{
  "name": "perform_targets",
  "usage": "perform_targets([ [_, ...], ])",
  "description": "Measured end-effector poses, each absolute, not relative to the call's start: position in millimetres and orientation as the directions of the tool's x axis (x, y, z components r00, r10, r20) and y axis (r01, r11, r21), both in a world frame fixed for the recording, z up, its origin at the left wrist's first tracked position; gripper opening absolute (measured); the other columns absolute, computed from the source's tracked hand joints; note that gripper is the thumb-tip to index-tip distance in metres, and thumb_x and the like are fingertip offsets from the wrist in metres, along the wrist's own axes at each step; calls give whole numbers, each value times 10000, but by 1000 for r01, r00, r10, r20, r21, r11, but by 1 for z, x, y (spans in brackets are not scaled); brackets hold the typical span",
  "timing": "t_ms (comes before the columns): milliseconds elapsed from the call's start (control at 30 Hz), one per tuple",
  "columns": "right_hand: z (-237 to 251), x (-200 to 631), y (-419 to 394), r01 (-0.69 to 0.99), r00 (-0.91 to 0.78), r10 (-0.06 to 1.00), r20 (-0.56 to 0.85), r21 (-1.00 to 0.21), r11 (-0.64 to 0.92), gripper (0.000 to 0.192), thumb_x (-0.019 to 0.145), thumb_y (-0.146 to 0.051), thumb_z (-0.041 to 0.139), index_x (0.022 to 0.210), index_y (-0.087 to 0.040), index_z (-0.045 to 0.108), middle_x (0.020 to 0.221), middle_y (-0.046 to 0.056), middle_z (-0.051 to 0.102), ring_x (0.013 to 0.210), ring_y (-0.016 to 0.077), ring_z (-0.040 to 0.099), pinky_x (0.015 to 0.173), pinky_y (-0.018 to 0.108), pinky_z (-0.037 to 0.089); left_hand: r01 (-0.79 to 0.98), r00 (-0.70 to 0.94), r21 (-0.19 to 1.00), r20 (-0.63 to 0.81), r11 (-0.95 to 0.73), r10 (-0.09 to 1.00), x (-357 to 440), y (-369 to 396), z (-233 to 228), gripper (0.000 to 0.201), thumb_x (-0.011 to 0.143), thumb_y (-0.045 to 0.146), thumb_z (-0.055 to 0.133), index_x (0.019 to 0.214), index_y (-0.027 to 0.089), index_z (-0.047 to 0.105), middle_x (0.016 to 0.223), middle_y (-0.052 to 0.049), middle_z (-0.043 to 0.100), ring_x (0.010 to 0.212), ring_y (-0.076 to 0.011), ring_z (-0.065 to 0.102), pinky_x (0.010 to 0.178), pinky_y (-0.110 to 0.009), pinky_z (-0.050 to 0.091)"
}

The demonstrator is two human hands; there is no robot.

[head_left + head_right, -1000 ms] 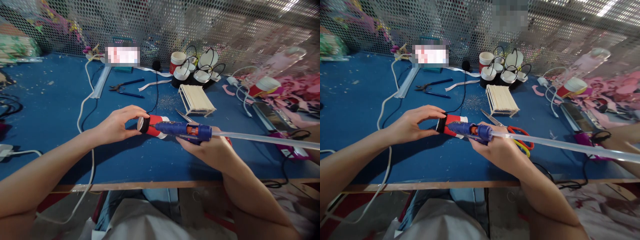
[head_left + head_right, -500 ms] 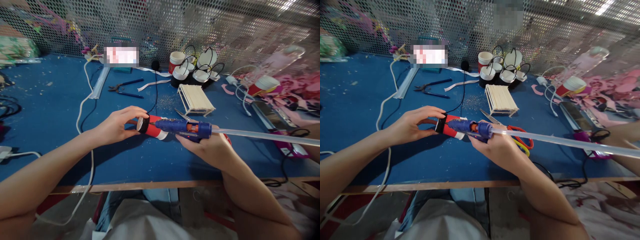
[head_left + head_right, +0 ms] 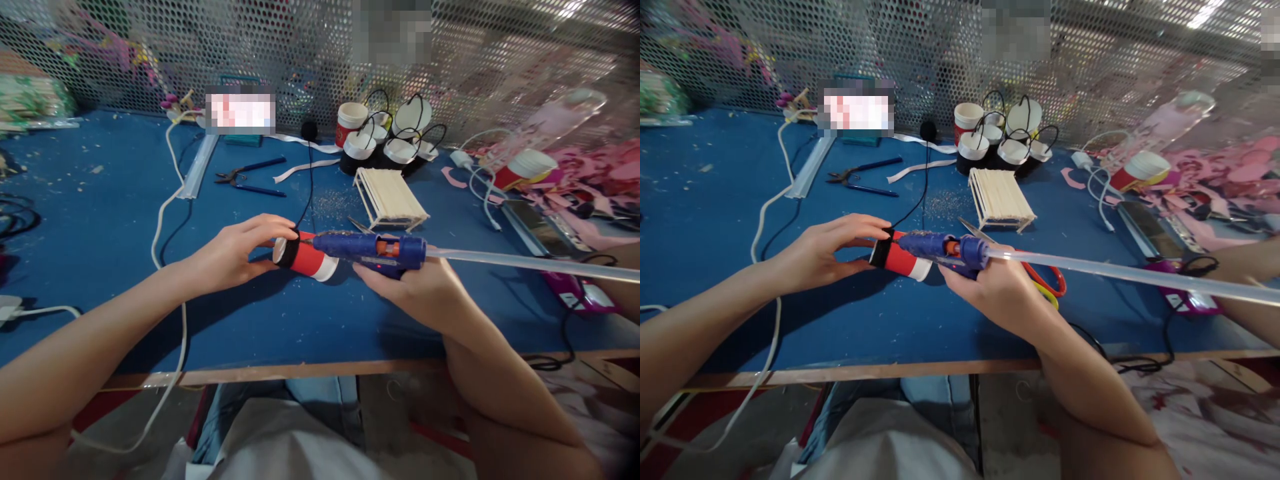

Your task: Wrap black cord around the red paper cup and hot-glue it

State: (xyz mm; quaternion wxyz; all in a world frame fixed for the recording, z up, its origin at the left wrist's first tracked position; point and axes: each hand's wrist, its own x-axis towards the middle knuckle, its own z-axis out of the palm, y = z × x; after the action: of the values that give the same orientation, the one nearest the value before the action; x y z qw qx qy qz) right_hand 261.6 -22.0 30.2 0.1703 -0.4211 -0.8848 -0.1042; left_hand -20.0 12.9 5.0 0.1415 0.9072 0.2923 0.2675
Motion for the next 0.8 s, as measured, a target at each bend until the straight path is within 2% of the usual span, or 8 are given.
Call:
perform_targets([
  [167, 27, 262, -17, 787, -580, 728, 367, 19, 617, 215, 850, -297, 477, 888, -225, 675, 592, 6, 588, 564, 154, 527, 529, 278, 397, 453, 720, 380, 377, -807, 582, -22, 11, 6, 399, 823, 117, 545, 1199, 223, 467, 1288, -109, 521, 1196, -202, 513, 980, -333, 459],
  [333, 32, 266, -21, 707, -677, 604, 421, 144, 692, 296, 830, -113, 416, 833, -225, 690, 523, 4, 552, 517, 146, 504, 535, 279, 361, 452, 722, 359, 391, -816, 572, -21, 10, 7, 364, 823, 111, 532, 1171, 210, 493, 1278, -104, 530, 1177, -196, 528, 975, -332, 468],
  [367, 31, 265, -22, 717, -663, 614, 430, 126, 686, 292, 837, -122, 411, 820, -217, 687, 520, 2, 551, 503, 142, 494, 526, 277, 358, 451, 724, 359, 388, -817, 570, -21, 10, 7, 363, 826, 108, 526, 1173, 208, 493, 1282, -105, 528, 1180, -197, 526, 976, -332, 468],
  [467, 27, 260, -22, 799, -516, 752, 410, -85, 595, 244, 868, -279, 458, 767, -176, 654, 546, -4, 565, 489, 122, 485, 504, 255, 376, 454, 735, 365, 362, -813, 573, -21, 8, 9, 373, 835, 95, 503, 1192, 201, 484, 1307, -113, 506, 1193, -199, 516, 979, -325, 463],
  [533, 26, 257, -21, 815, -466, 795, 388, -163, 557, 286, 878, -342, 451, 750, -164, 635, 570, -5, 574, 499, 112, 489, 491, 239, 381, 455, 740, 364, 353, -813, 572, -22, 8, 9, 380, 836, 91, 499, 1200, 199, 480, 1316, -114, 495, 1194, -197, 515, 983, -318, 460],
  [600, 28, 258, -20, 799, -500, 779, 378, -145, 584, 307, 889, -332, 414, 772, -170, 647, 550, -10, 557, 482, 109, 468, 471, 239, 361, 453, 740, 361, 358, -815, 570, -21, 8, 9, 384, 835, 93, 501, 1203, 201, 479, 1312, -112, 498, 1192, -196, 516, 983, -317, 461],
  [733, 31, 268, -18, 749, -611, 705, 361, -24, 662, 275, 854, -247, 419, 828, -225, 692, 491, -20, 509, 462, 125, 417, 480, 267, 318, 456, 730, 355, 375, -816, 571, -20, 9, 8, 369, 825, 101, 522, 1179, 199, 491, 1286, -114, 521, 1182, -197, 525, 978, -323, 467],
  [800, 30, 270, -18, 759, -603, 714, 355, -18, 650, 264, 856, -255, 430, 838, -227, 692, 485, -24, 494, 459, 122, 403, 486, 268, 316, 462, 729, 351, 373, -815, 574, -20, 9, 8, 369, 824, 97, 523, 1177, 199, 492, 1286, -115, 521, 1184, -197, 524, 978, -323, 467],
])
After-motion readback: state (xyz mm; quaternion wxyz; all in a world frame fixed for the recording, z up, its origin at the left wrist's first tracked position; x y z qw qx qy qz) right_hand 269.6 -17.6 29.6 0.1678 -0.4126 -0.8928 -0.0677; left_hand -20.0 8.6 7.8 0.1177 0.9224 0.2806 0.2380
